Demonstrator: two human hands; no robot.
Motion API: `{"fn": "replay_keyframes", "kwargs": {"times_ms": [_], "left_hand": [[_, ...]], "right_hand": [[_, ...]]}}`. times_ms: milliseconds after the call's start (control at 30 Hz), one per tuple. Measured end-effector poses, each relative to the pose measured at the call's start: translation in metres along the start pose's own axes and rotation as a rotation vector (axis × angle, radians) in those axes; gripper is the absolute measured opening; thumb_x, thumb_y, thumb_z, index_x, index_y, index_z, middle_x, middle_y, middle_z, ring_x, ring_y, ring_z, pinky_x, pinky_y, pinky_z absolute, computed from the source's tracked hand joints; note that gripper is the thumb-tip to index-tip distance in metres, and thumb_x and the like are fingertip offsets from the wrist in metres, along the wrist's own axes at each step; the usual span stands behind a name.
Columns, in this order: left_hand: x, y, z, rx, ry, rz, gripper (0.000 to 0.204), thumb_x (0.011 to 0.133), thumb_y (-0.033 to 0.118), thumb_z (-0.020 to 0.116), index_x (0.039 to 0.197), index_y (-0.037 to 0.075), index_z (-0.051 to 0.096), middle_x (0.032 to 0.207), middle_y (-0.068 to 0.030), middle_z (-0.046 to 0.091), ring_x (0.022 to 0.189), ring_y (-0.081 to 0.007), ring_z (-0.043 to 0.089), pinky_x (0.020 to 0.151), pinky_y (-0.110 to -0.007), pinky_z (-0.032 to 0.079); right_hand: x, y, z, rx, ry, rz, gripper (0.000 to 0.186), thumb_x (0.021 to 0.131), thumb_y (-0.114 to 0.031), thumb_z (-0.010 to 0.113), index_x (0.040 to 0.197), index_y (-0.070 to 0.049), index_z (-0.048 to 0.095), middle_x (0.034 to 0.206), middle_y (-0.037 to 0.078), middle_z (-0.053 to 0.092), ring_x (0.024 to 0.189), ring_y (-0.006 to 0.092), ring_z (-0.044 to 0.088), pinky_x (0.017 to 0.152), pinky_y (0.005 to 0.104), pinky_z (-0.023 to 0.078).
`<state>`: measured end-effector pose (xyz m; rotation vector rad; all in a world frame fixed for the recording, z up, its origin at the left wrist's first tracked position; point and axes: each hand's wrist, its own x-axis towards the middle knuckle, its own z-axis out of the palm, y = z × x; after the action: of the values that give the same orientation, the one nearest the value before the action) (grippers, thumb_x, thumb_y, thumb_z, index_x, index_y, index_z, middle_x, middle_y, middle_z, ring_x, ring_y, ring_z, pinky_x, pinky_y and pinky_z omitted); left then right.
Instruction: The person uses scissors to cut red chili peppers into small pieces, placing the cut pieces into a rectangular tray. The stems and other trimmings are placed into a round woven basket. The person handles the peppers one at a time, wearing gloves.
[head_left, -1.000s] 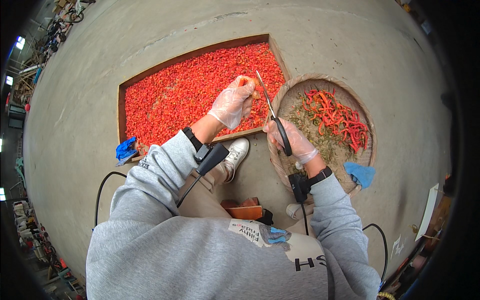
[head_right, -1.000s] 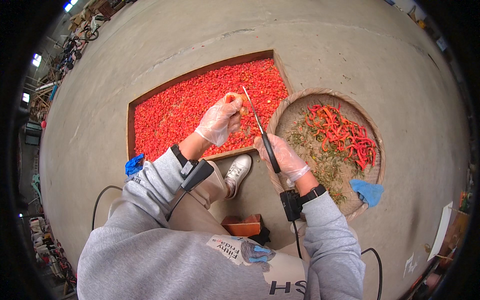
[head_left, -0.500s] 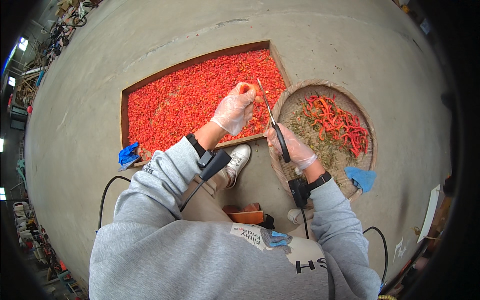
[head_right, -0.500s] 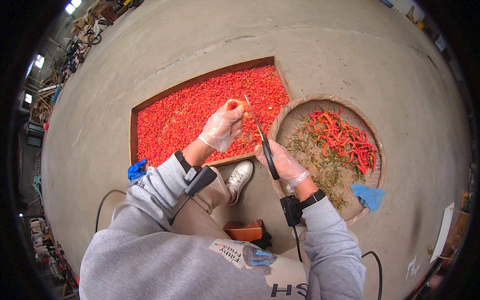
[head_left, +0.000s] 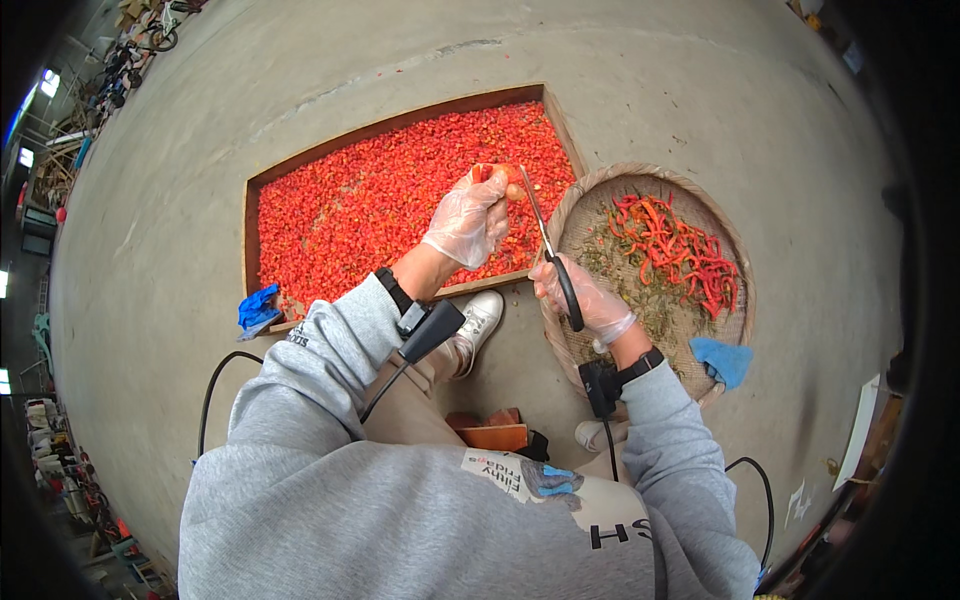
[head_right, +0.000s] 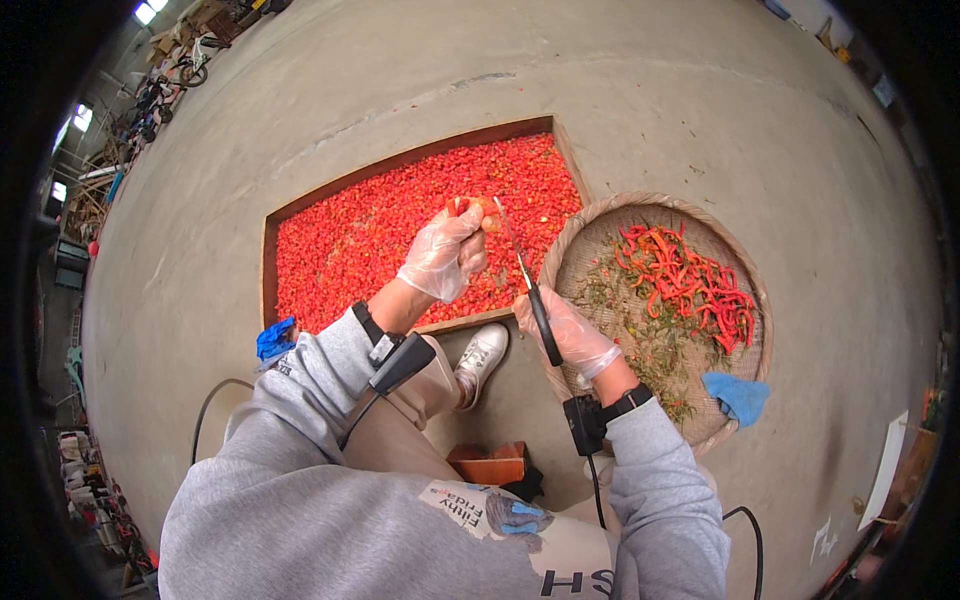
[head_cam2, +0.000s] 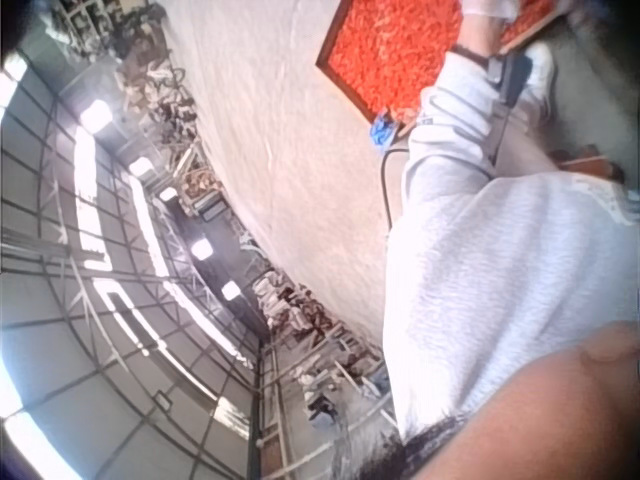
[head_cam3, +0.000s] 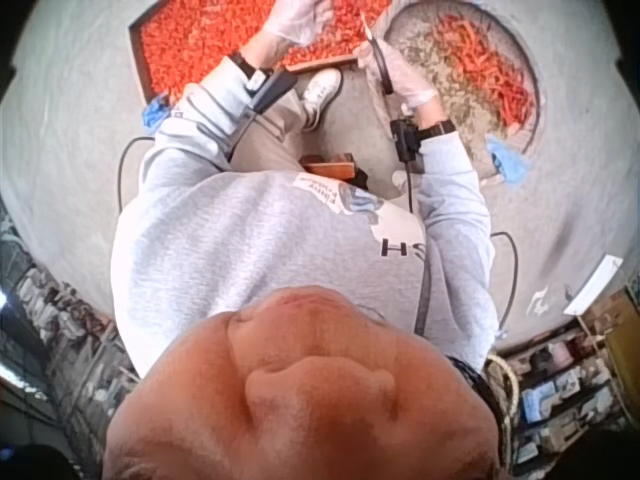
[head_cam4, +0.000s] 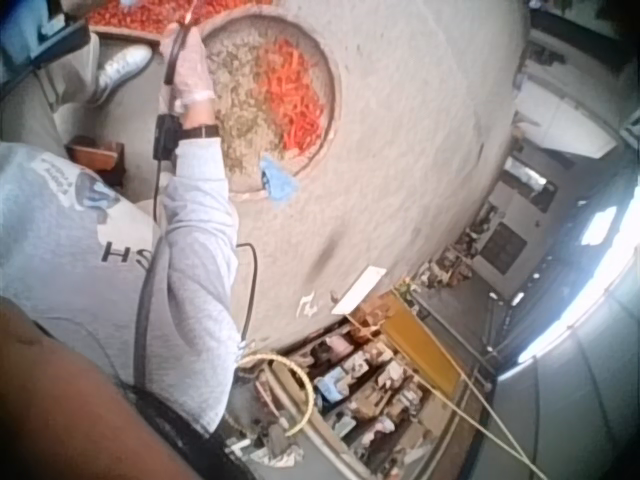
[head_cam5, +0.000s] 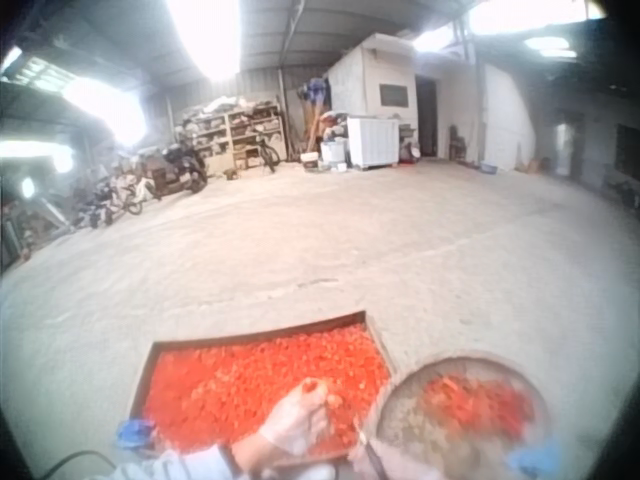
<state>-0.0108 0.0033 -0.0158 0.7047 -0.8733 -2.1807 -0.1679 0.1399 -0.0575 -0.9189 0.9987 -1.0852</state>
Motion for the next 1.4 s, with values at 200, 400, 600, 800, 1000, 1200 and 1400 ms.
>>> {"fn": "replay_keyframes", "kwargs": {"times_ms": [200,400,600,800,1000,1200,1400], "left_hand": [[-0.006,-0.005,0.009,0.035,-0.054,-0.031,0.018,0.092,0.024,0.059,0.084,0.010,0.051,0.064,0.0024,0.048,0.042,-0.0067,0.032,0.039,-0.022,0.028],[-0.005,-0.007,0.008,0.052,-0.077,-0.034,0.020,0.092,0.026,0.059,0.084,0.010,0.050,0.065,0.0026,0.047,0.042,-0.0068,0.032,0.039,-0.022,0.027],[0.004,-0.003,-0.007,0.194,0.075,-0.005,0.018,0.093,0.027,0.056,0.086,0.015,0.045,0.065,0.0036,0.047,0.043,-0.0059,0.032,0.037,-0.023,0.026],[0.003,0.010,-0.019,0.299,0.132,-0.021,0.025,0.093,0.039,0.054,0.102,0.016,0.051,0.064,0.0055,0.042,0.047,-0.0064,0.035,0.039,-0.023,0.027],[0.003,0.019,-0.021,0.211,0.047,0.014,0.039,0.095,0.042,0.047,0.119,0.013,0.056,0.068,0.0048,0.043,0.046,-0.0054,0.028,0.042,-0.023,0.024],[-0.002,0.020,-0.011,0.347,0.000,0.097,0.064,0.087,0.051,0.059,0.135,0.013,0.045,0.061,0.0078,0.036,0.046,-0.0042,0.029,0.042,-0.023,0.024],[-0.013,0.021,0.005,0.331,-0.006,0.031,0.055,0.090,0.030,0.055,0.139,0.011,0.040,0.058,0.0058,0.033,0.046,-0.0069,0.033,0.042,-0.024,0.030]], "right_hand": [[0.003,0.001,0.004,-0.292,0.051,-0.120,0.030,0.092,-0.036,0.056,0.095,-0.007,0.052,0.084,0.001,0.048,0.077,0.0093,0.045,0.072,0.0234,0.039],[0.001,-0.009,0.005,-0.211,0.030,-0.102,0.025,0.091,-0.032,0.055,0.092,-0.007,0.052,0.078,0.000,0.048,0.073,0.0088,0.046,0.068,0.0229,0.039],[-0.002,-0.007,0.001,-0.110,0.099,0.012,0.023,0.087,-0.030,0.059,0.087,-0.008,0.055,0.073,-0.002,0.048,0.064,0.0073,0.044,0.057,0.0220,0.038],[0.001,-0.011,0.002,-0.144,0.201,0.124,0.017,0.090,-0.020,0.058,0.089,-0.003,0.060,0.071,-0.003,0.053,0.057,0.0058,0.047,0.054,0.0211,0.042],[0.006,0.003,-0.002,-0.033,0.125,0.089,0.008,0.086,-0.011,0.059,0.084,-0.007,0.053,0.077,0.001,0.054,0.065,0.0102,0.051,0.066,0.0242,0.044],[0.005,0.015,-0.011,0.061,0.053,0.099,0.014,0.081,-0.011,0.060,0.091,-0.008,0.050,0.082,0.001,0.053,0.074,0.0103,0.051,0.071,0.0245,0.042],[0.006,0.006,-0.006,-0.029,0.019,0.102,0.020,0.087,-0.017,0.056,0.103,-0.006,0.053,0.079,0.000,0.053,0.067,0.0078,0.048,0.064,0.0205,0.041]]}}
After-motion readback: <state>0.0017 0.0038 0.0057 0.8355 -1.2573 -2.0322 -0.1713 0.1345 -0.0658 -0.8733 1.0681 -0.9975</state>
